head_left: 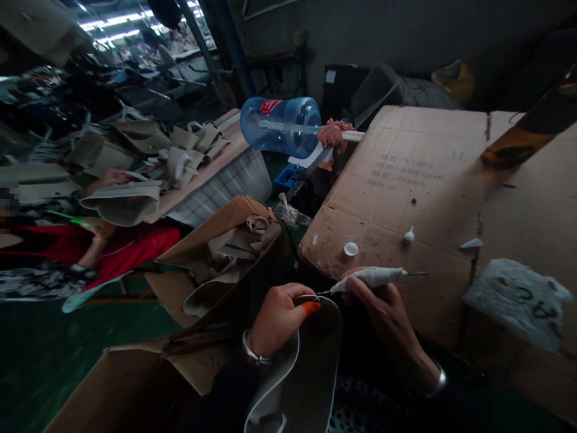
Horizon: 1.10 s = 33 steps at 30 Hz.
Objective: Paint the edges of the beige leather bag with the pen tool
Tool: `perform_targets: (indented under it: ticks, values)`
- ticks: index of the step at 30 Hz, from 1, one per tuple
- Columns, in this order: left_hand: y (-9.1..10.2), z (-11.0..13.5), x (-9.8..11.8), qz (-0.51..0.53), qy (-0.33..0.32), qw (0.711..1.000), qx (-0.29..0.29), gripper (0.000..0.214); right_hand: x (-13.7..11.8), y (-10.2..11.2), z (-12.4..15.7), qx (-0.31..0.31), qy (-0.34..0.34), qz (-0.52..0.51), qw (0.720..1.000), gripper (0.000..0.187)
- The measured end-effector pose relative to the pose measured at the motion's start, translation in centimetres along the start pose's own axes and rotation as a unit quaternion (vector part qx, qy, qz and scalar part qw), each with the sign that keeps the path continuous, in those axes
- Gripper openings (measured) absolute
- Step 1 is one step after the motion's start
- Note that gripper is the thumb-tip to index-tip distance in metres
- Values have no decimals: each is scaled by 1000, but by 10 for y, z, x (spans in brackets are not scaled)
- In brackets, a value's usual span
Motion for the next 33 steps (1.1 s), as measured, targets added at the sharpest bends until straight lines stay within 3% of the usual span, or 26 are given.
perform_targets:
  ticks: [7, 15, 25, 33]
  values:
    - [-1, 1, 1, 3, -12, 1000, -3, 11, 12, -2, 0, -1, -37, -11, 999, 33]
    - [-2, 4, 6, 8, -22, 1000, -2, 10, 13, -9, -3, -34, -29, 23, 999, 31]
    - [-1, 5, 7, 5, -45, 999, 16, 11, 11, -21, -10, -116, -29, 72, 990, 34]
    - [-15, 6, 8, 37, -49, 998, -31, 8, 9, -32, -6, -165, -39, 70, 983, 33]
Point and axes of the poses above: each hand's wrist, its own z-axis away from the middle knuckle, its own y-axis out of the back of the hand, x = y × z, the point moved 10 cm from there along -z, towards the middle knuckle, and after that the axes turned 10 degrees about -z, right-handed, at the moved point
